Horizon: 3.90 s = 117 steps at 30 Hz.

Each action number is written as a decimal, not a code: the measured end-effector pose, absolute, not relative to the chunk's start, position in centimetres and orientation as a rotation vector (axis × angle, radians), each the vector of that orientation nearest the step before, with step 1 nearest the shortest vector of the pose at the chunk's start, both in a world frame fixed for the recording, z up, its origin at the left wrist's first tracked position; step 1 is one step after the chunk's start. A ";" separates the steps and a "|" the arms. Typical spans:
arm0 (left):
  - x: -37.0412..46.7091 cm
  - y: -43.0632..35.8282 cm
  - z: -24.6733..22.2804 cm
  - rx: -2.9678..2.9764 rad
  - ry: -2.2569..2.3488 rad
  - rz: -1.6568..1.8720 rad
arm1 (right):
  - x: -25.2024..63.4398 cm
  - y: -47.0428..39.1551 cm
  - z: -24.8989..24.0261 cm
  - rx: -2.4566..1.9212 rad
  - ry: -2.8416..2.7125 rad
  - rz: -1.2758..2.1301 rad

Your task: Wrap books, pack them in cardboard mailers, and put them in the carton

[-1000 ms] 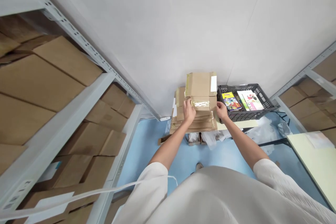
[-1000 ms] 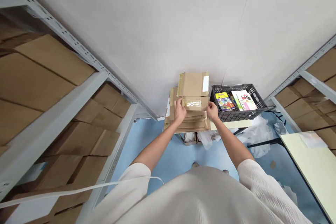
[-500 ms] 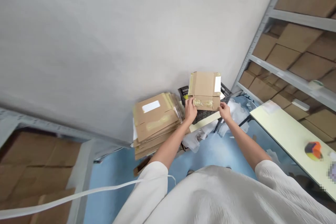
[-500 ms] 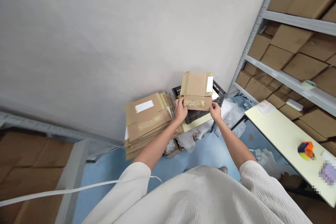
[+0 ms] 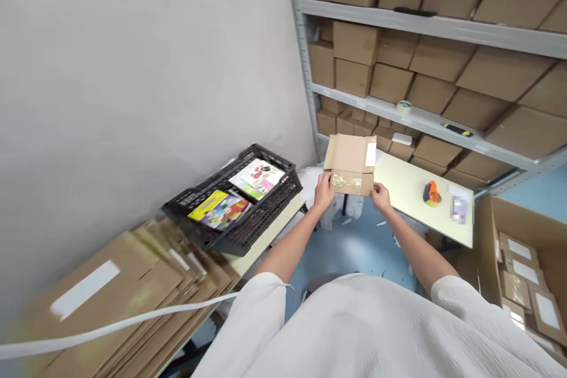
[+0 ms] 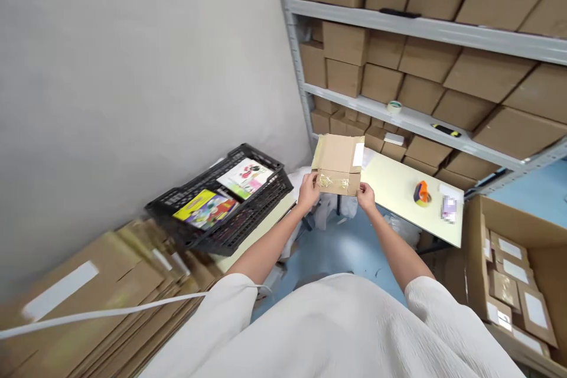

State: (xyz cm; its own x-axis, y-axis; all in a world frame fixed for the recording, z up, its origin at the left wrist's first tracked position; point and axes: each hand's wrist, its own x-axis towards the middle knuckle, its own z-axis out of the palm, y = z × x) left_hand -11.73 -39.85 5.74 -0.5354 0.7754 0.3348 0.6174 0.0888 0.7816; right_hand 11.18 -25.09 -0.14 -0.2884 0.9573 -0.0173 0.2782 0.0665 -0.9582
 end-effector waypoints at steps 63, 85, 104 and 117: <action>5.1 -8.3 -11.6 1.243 2.189 0.164 | 26.7 10.2 -11.9 -1.862 -2.119 1.104; 1.4 -10.9 -10.8 0.961 2.201 0.927 | 26.9 14.9 -12.2 -2.255 -1.864 1.089; -4.7 -1.1 -7.1 1.020 2.097 0.820 | 29.0 8.2 -3.5 -1.946 -1.170 1.446; -7.1 0.7 -11.6 1.169 1.913 0.557 | 25.8 1.1 -8.2 -2.422 -1.249 1.211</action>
State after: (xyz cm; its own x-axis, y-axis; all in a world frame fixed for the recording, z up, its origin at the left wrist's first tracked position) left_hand -7.07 0.66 -11.62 -0.2455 0.8793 -0.4080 0.5232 0.4745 0.7079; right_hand 25.82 1.11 -8.21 0.3238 0.7404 -0.5890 0.6115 -0.6388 -0.4668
